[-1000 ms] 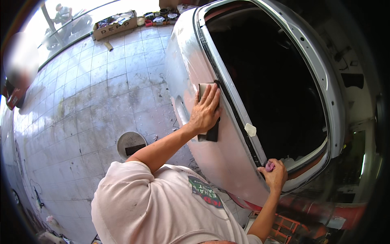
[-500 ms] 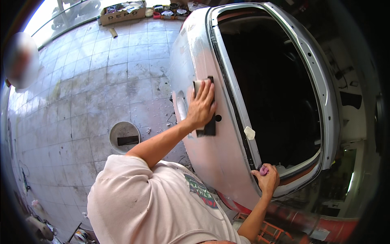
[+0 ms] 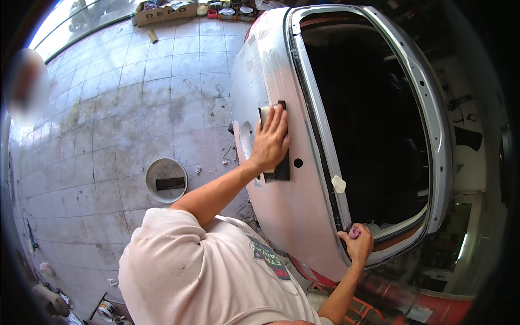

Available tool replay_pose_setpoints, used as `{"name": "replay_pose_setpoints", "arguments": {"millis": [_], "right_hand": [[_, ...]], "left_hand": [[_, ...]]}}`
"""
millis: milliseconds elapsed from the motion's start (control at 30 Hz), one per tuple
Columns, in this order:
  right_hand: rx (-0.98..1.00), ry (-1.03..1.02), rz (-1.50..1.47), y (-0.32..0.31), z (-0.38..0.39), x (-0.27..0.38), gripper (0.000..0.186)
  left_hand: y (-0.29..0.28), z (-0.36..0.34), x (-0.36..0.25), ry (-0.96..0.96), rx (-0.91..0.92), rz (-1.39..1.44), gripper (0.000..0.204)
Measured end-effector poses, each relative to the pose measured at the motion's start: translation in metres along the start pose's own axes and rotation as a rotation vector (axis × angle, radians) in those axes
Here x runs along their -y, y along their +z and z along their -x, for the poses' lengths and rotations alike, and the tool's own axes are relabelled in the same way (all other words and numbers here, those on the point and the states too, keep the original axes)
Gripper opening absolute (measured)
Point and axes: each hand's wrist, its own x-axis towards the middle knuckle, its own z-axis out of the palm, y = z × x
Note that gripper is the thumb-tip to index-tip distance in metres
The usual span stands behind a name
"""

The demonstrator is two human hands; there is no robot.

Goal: The person sands the surface of a white car trunk lid using a sanding block and a pink cloth. They repeatedly dip the sanding block into a bucket of water and wipe the surface while working in a garage.

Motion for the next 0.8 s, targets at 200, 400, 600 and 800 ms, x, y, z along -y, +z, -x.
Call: {"name": "replay_pose_setpoints", "arguments": {"millis": [200, 400, 600, 800], "right_hand": [[0.003, -0.031, 0.023, -0.004, -0.006, -0.001, 0.057], [0.006, -0.034, 0.009, -0.004, -0.010, 0.000, 0.055], [0.001, -0.025, 0.006, -0.004, 0.001, -0.004, 0.059], [0.041, -0.038, 0.029, -0.006, -0.024, 0.002, 0.062]], "left_hand": [[-0.009, -0.147, 0.097, 0.060, -0.174, 0.138, 0.066], [0.004, -0.132, 0.096, -0.002, -0.153, 0.132, 0.070], [-0.017, -0.019, 0.037, 0.246, 0.033, 0.058, 0.080], [-0.009, -0.244, 0.180, -0.058, -0.184, 0.090, 0.066]]}}
